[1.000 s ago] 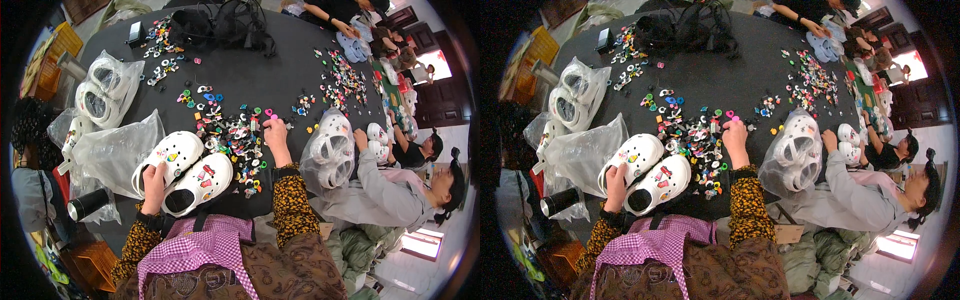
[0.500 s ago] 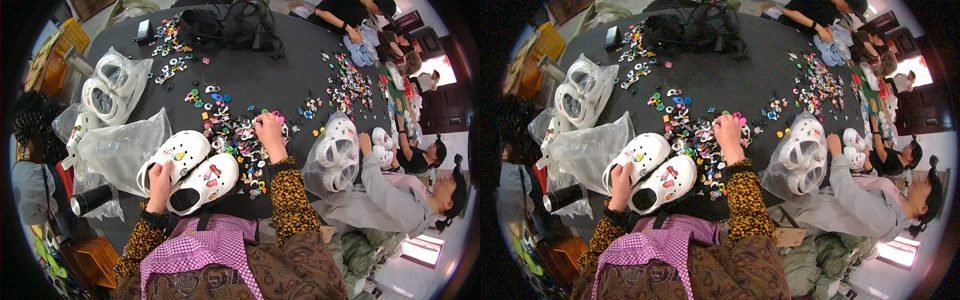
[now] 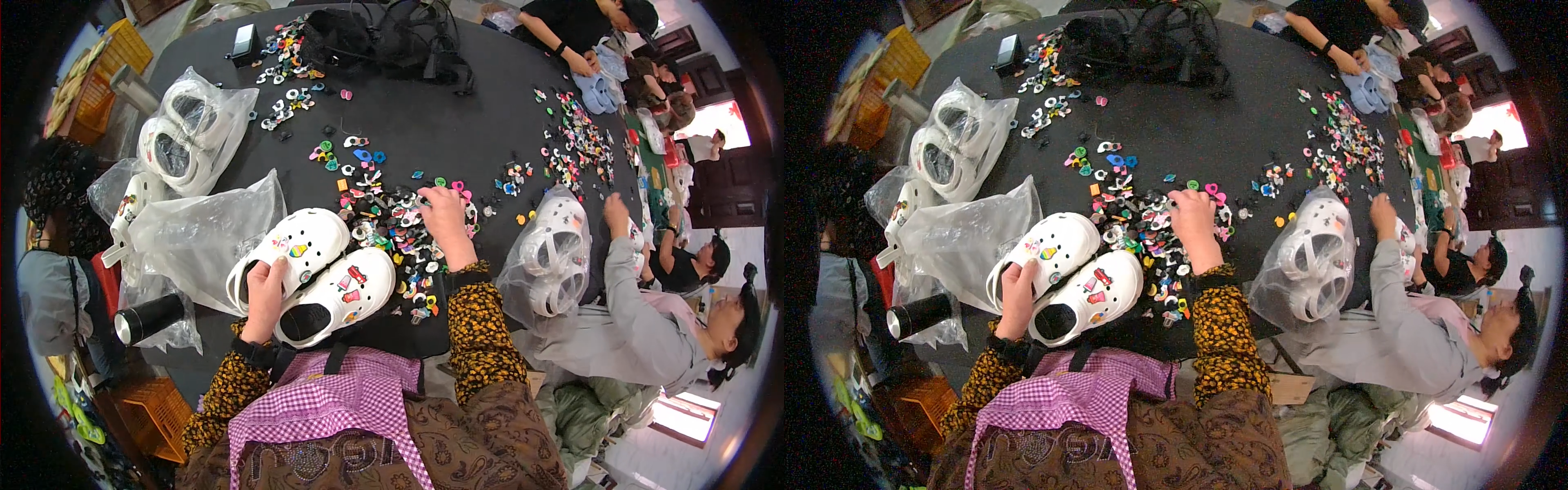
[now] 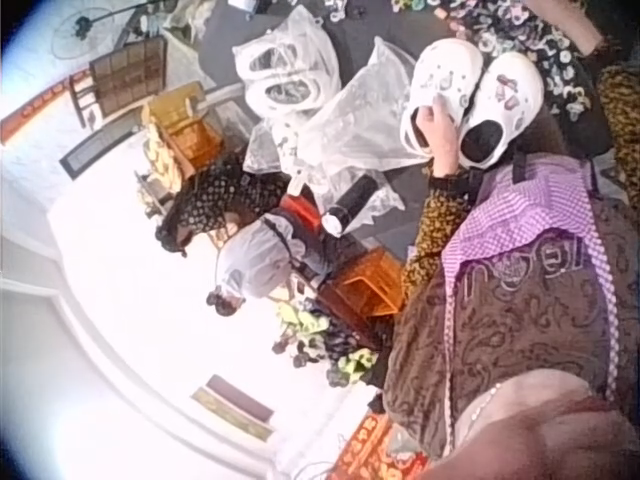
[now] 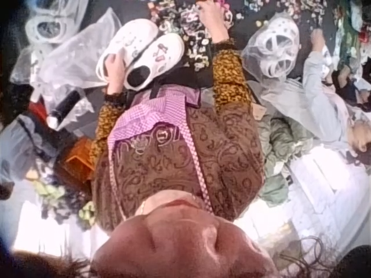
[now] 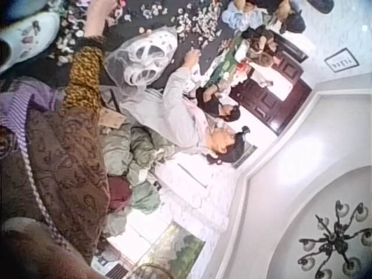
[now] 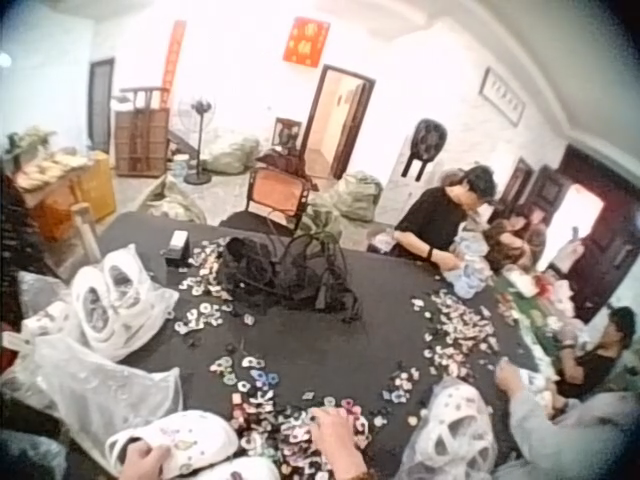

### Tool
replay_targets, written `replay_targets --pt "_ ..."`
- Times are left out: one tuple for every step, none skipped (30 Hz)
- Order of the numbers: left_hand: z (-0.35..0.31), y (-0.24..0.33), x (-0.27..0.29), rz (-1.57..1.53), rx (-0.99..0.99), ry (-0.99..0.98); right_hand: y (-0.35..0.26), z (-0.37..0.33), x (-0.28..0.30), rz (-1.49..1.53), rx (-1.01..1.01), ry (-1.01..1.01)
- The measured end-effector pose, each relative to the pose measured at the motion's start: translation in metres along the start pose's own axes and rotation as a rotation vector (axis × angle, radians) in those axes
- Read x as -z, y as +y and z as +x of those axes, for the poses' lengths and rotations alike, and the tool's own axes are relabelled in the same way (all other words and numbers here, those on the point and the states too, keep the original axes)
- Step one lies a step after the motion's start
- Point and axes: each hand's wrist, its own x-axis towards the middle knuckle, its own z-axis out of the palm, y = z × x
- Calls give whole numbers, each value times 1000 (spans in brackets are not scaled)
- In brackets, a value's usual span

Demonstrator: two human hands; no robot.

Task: Decorating plastic clog-style shoes with colorful charms and organizing them into bags.

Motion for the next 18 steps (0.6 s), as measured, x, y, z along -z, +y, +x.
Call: replay_targets --pt "0 0 0 29 2 19 -2 -1 -3 -1 14 -30" --pt "0 0 1 25 12 17 -2 -1 -5 -13 -2 -34" --pt "0 0 1 -6 22 2 -2 -1 -6 -14 0 -35" --pt "0 0 1 18 22 16 -1 -1 -6 72 -54 7" --pt "0 0 1 22 16 16 -1 -1 -4 146 -136 28" --pt "0 0 1 5 18 9 0 -1 -1 172 -124 81" --pt "0 1 1 21 12 21 0 -2 2 189 -54 119" --pt "0 1 1 36 21 17 0 -5 7 470 -206 88" --pt "0 2 1 38 48 15 -1 -10 13 746 -380 53" --pt "-1 2 0 48 32 14 -3 -15 19 1039 -479 1" --pt "-1 2 0 59 22 16 -6 -19 23 1017 -505 -5" --pt "-2 2 1 37 -4 -6 -10 -21 27 1126 -555 -40" --pt "-2 2 1 68 10 24 -15 -23 31 1223 -627 -76" --pt "-1 1 2 117 30 28 -20 -25 35 1230 -611 -121" --pt "-1 1 4 158 58 33 -27 -25 38 1233 -605 -128" --pt "0 -2 2 71 25 33 -35 -25 41 1205 -601 -151" --pt "0 -3 5 111 36 31 -45 -24 44 1165 -624 -176" --pt "0 -6 4 84 3 30 -55 -23 46 1178 -591 -213"
